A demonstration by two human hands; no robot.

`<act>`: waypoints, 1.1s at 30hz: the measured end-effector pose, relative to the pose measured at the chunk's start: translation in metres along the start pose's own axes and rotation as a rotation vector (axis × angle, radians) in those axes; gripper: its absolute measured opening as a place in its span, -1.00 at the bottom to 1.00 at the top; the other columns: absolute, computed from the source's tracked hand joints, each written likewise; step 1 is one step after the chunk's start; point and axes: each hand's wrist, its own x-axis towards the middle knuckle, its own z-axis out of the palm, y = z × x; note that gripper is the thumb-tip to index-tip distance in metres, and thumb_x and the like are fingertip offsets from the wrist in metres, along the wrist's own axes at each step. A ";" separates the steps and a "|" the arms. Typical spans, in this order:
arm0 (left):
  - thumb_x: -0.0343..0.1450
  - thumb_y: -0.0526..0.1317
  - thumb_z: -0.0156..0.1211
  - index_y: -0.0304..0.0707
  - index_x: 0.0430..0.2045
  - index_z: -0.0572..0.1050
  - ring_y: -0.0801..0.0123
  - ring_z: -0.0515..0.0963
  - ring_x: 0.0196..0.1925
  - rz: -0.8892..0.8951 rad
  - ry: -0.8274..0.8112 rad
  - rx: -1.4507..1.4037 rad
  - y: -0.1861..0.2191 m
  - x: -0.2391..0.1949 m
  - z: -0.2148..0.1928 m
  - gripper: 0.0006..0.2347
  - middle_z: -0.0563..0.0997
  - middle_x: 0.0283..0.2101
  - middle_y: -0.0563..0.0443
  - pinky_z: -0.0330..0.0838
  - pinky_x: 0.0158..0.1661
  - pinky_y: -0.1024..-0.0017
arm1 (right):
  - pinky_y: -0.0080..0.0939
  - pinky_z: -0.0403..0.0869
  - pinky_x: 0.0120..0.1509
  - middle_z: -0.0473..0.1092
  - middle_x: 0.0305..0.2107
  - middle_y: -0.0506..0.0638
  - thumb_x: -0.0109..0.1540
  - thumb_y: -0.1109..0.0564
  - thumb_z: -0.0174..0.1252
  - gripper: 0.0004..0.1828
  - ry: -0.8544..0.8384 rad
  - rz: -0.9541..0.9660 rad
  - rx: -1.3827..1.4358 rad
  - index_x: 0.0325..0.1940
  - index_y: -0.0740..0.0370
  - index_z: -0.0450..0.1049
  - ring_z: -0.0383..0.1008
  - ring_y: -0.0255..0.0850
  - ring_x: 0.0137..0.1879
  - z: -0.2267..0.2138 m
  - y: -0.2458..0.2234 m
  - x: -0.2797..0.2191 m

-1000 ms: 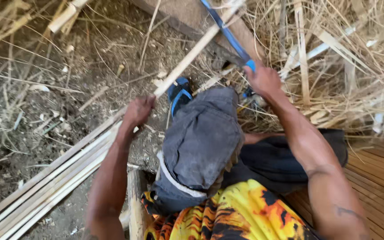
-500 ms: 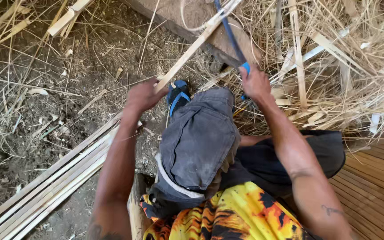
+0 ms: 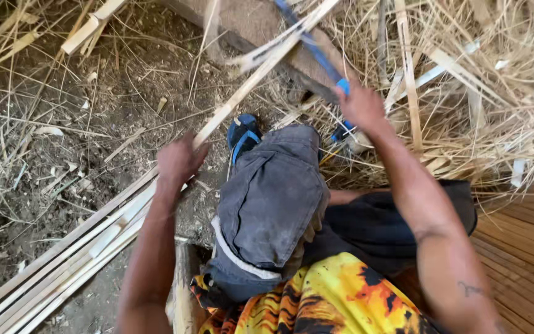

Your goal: The person sits on the ground and uses a machete to split long bamboo poles into thin strips. They hold the pole with one hand and repeatedly strike it with the machete to separate the material, placing the finished strips aside.

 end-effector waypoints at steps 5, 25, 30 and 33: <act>0.50 0.20 0.01 -0.23 -0.05 0.42 0.14 0.66 -0.48 0.034 -0.136 0.044 0.091 0.083 -0.002 -0.56 0.64 -0.45 -0.13 0.58 -0.45 0.13 | 0.29 0.47 -0.01 0.50 -0.29 0.37 0.44 -0.32 -0.22 -0.40 -0.146 -0.113 0.001 0.09 0.27 0.35 0.57 0.27 -0.16 0.020 -0.064 -0.032; 0.59 0.17 -0.16 -0.13 -0.13 0.56 -0.06 0.66 -0.46 -0.088 -0.013 0.011 0.063 0.042 0.025 -0.58 0.65 -0.46 -0.32 0.54 -0.47 0.02 | 0.26 0.50 -0.06 0.52 -0.34 0.33 0.42 -0.30 -0.12 -0.41 -0.011 -0.133 -0.062 0.14 0.27 0.37 0.57 0.25 -0.22 0.006 -0.038 -0.021; 0.47 0.04 -0.01 -0.08 -0.16 0.56 -0.11 0.67 -0.41 0.080 0.246 -0.040 0.035 0.035 0.071 -0.71 0.67 -0.39 -0.22 0.55 -0.45 -0.03 | 0.33 0.44 -0.05 0.51 -0.28 0.38 0.46 -0.28 -0.09 -0.45 0.097 -0.076 -0.017 0.04 0.29 0.42 0.55 0.32 -0.17 0.019 -0.032 -0.013; 0.46 0.05 0.02 -0.12 -0.21 0.53 -0.06 0.66 -0.42 0.262 0.320 -0.039 0.010 0.020 0.090 -0.72 0.66 -0.41 -0.17 0.56 -0.41 0.06 | 0.29 0.46 -0.07 0.52 -0.25 0.36 0.42 -0.31 -0.10 -0.44 0.108 -0.058 -0.037 0.02 0.24 0.44 0.55 0.30 -0.15 0.009 -0.017 -0.012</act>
